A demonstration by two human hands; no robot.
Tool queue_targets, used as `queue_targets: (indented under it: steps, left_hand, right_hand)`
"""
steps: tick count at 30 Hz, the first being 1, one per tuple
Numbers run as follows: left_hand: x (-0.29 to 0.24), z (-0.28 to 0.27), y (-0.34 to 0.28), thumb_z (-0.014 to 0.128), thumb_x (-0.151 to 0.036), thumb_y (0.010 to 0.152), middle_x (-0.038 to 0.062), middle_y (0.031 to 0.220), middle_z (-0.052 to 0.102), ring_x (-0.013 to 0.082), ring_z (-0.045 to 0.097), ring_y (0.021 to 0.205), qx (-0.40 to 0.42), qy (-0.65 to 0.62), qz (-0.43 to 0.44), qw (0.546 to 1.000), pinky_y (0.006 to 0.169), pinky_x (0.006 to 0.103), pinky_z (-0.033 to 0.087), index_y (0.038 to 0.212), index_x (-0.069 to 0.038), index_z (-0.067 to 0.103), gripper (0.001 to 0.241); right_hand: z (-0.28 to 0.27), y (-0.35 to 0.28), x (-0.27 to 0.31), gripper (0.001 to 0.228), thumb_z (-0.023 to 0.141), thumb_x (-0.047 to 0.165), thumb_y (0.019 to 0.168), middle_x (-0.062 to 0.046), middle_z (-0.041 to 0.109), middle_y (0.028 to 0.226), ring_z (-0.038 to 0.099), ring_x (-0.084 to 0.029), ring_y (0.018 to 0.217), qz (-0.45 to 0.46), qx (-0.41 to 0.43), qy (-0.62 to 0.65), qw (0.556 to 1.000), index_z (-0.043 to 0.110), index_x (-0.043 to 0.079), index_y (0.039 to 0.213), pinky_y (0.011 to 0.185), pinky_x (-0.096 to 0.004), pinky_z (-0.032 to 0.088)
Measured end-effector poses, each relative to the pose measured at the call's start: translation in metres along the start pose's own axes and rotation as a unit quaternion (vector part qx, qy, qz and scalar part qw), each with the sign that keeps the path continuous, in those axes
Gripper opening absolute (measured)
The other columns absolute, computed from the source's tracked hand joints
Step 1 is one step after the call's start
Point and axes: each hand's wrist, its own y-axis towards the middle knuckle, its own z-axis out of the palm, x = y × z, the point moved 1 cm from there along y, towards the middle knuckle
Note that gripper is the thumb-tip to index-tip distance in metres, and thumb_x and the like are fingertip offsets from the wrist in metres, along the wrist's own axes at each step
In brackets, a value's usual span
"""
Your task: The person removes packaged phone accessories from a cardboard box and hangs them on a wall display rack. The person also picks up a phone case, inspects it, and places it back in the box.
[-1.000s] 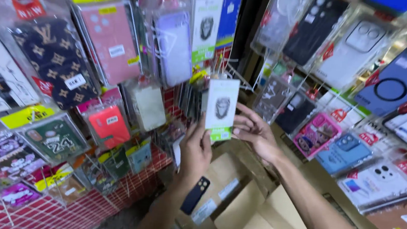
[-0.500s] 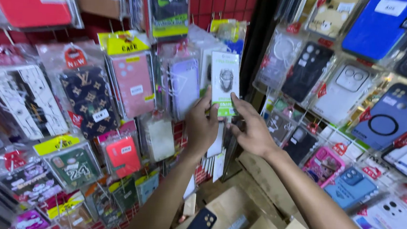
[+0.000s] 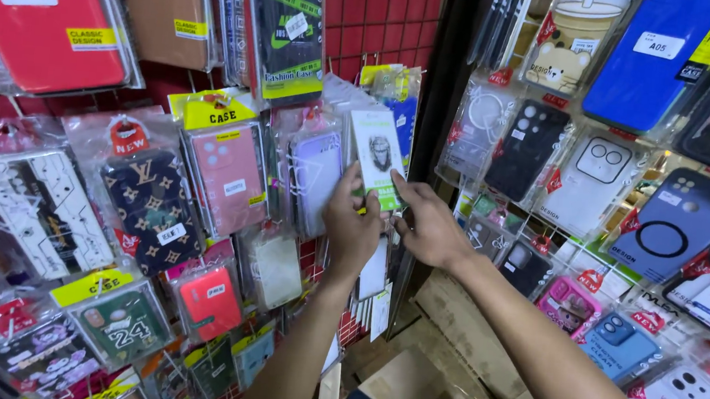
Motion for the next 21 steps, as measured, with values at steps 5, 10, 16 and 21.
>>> queue_targets:
  steps: [5,10,16,21]
  left_hand:
    - [-0.011,-0.001,0.0,0.059,0.007,0.092,0.017,0.11,0.071,0.0155,0.073,0.071,0.009,0.016,0.015,1.0,0.058,0.0285,0.058,0.153,-0.004,0.041,0.065]
    - [-0.008,0.0,-0.002,0.063,0.009,0.087,0.021,0.116,0.071,0.0209,0.075,0.077,-0.005,0.103,0.045,0.994,0.068,0.032,0.058,0.154,-0.006,0.047,0.07]
    - [-0.003,0.005,-0.017,0.068,0.004,0.081,0.028,0.139,0.058,0.0356,0.068,0.114,0.018,0.115,0.08,0.99,0.089,0.0399,0.058,0.159,-0.003,0.029,0.087]
    - [0.011,0.008,-0.035,0.071,-0.003,0.079,0.032,0.158,0.027,0.045,0.053,0.132,0.046,0.094,-0.024,0.994,0.104,0.0452,0.053,0.161,-0.006,0.014,0.1]
  right_hand:
    - [0.001,0.007,-0.013,0.083,0.069,0.003,0.083,-0.025,0.061,0.114,0.063,-0.043,0.104,0.03,0.029,-0.033,0.999,0.037,0.012,0.159,0.095,-0.044,0.052]
    - [0.004,0.009,-0.016,0.085,0.068,0.002,0.081,-0.025,0.061,0.116,0.063,-0.043,0.105,0.044,0.056,-0.041,0.997,0.035,0.014,0.159,0.095,-0.044,0.052]
    - [0.015,0.009,-0.025,0.089,0.07,0.006,0.083,-0.025,0.059,0.125,0.058,-0.043,0.117,0.043,0.053,-0.035,0.997,0.029,0.016,0.161,0.104,-0.044,0.047]
    - [0.031,0.0,-0.026,0.091,0.069,0.009,0.085,-0.028,0.052,0.137,0.053,-0.044,0.127,0.063,0.077,-0.023,0.995,0.022,0.017,0.162,0.111,-0.045,0.042]
